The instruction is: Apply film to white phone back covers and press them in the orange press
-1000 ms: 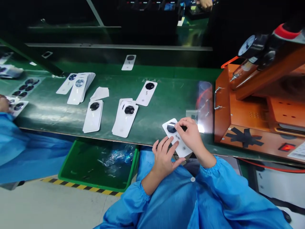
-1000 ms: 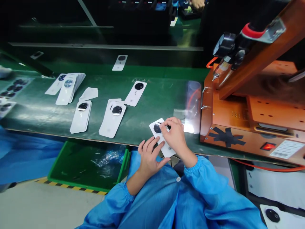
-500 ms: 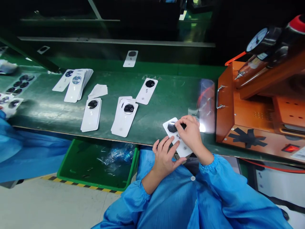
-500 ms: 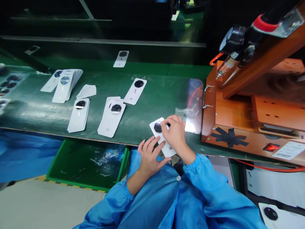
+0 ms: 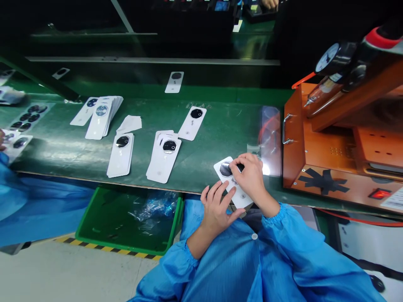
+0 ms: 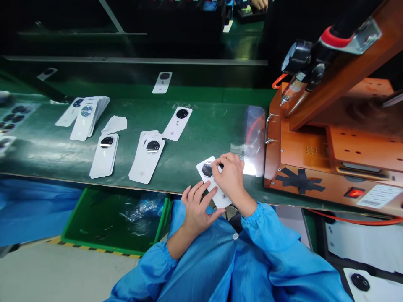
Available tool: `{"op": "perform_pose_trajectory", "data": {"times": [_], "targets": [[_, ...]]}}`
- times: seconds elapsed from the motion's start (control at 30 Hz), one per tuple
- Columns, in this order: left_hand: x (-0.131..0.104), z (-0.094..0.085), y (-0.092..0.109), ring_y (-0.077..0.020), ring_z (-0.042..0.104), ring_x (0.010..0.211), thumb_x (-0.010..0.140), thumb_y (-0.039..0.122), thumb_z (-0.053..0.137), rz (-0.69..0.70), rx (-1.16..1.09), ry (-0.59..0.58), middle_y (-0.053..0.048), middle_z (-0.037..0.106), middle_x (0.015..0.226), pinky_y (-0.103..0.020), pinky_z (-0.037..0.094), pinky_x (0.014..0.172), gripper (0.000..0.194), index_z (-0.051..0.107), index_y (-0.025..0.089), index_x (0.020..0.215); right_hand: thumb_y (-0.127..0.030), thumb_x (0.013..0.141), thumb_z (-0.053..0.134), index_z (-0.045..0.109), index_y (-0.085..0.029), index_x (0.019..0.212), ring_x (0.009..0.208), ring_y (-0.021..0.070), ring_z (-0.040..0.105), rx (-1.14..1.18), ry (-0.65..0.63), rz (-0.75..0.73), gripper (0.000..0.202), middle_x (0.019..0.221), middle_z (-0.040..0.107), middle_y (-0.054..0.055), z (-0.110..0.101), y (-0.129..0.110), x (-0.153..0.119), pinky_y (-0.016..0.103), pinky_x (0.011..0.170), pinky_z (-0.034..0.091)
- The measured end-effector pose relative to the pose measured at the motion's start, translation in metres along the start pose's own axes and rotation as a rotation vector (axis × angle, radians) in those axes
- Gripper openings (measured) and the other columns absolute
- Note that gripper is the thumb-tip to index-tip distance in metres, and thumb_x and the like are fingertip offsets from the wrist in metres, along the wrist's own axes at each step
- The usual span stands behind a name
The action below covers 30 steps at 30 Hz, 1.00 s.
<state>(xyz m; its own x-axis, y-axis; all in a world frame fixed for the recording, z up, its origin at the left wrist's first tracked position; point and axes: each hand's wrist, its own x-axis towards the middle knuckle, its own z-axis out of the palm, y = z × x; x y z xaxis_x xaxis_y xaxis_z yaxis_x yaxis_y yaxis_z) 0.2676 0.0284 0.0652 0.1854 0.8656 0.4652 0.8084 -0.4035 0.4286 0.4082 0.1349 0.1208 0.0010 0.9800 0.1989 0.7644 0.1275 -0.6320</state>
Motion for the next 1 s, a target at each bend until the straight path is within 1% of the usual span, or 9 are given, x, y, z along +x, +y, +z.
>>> {"op": "perform_pose_trajectory", "data": {"times": [0.23,0.37,0.47,0.63,0.83,0.9,0.97,1.0], "targets": [[-0.001,0.0,0.0,-0.0318,0.053,0.132,0.085,0.066,0.067,0.0,0.004,-0.006,-0.011,0.065,0.138,-0.05,0.024,0.116,0.06,0.068,0.026,0.129,-0.035,0.092,0.061,0.075,-0.025,0.086,0.097,0.0249,0.056,-0.062,0.031,-0.052,0.019,0.099,0.067,0.006,-0.001,0.004,-0.003,0.041,0.082,0.036],[0.0,-0.001,0.001,-0.0317,0.053,0.133,0.085,0.064,0.067,-0.003,0.001,-0.012,-0.012,0.064,0.139,-0.051,0.024,0.116,0.059,0.067,0.026,0.13,-0.034,0.096,0.057,0.077,-0.025,0.099,0.099,0.025,0.057,-0.066,0.02,-0.08,0.022,0.103,0.066,0.006,-0.01,0.004,-0.007,0.041,0.082,0.036],[0.0,-0.002,0.002,-0.0317,0.053,0.133,0.086,0.063,0.067,-0.001,-0.006,-0.009,-0.012,0.063,0.14,-0.051,0.024,0.116,0.057,0.067,0.025,0.13,-0.032,0.097,0.055,0.075,-0.025,0.107,0.101,0.0253,0.058,-0.073,0.049,-0.1,0.023,0.107,0.066,0.007,-0.019,0.004,-0.013,0.041,0.081,0.036],[0.001,-0.004,0.003,-0.0326,0.052,0.134,0.086,0.062,0.068,-0.001,-0.002,-0.028,-0.012,0.062,0.142,-0.052,0.024,0.116,0.058,0.066,0.025,0.131,-0.032,0.096,0.057,0.075,-0.026,0.106,0.099,0.0245,0.059,-0.079,0.107,-0.117,0.022,0.105,0.066,0.006,-0.03,0.012,-0.026,0.041,0.08,0.037],[0.001,-0.009,0.002,-0.0325,0.052,0.135,0.086,0.058,0.068,0.003,-0.004,-0.051,-0.013,0.061,0.144,-0.052,0.023,0.116,0.056,0.065,0.025,0.132,-0.033,0.097,0.057,0.075,-0.026,0.105,0.1,0.0249,0.06,-0.113,0.135,-0.114,0.02,0.105,0.066,0.006,-0.033,0.019,-0.032,0.041,0.082,0.038],[0.001,-0.012,0.0,-0.0329,0.052,0.135,0.085,0.059,0.069,0.018,-0.001,-0.074,-0.014,0.06,0.145,-0.052,0.023,0.117,0.059,0.064,0.025,0.133,-0.031,0.097,0.057,0.074,-0.025,0.107,0.101,0.0249,0.06,-0.11,0.123,-0.153,0.02,0.105,0.066,0.007,-0.035,0.02,-0.038,0.042,0.083,0.04],[0.002,-0.016,-0.002,-0.0335,0.052,0.136,0.083,0.06,0.071,0.046,0.002,-0.103,-0.014,0.059,0.146,-0.053,0.022,0.117,0.064,0.063,0.024,0.135,-0.028,0.098,0.055,0.072,-0.023,0.111,0.101,0.0245,0.061,-0.088,0.073,-0.236,0.021,0.106,0.066,0.008,-0.039,0.02,-0.048,0.042,0.084,0.041],[0.002,-0.018,-0.004,-0.0332,0.052,0.136,0.083,0.058,0.072,0.06,0.004,-0.116,-0.014,0.059,0.146,-0.053,0.021,0.117,0.063,0.063,0.024,0.135,-0.025,0.098,0.054,0.07,-0.023,0.114,0.101,0.024,0.061,-0.076,0.033,-0.29,0.022,0.107,0.067,0.009,-0.042,0.021,-0.054,0.042,0.084,0.042]]}}
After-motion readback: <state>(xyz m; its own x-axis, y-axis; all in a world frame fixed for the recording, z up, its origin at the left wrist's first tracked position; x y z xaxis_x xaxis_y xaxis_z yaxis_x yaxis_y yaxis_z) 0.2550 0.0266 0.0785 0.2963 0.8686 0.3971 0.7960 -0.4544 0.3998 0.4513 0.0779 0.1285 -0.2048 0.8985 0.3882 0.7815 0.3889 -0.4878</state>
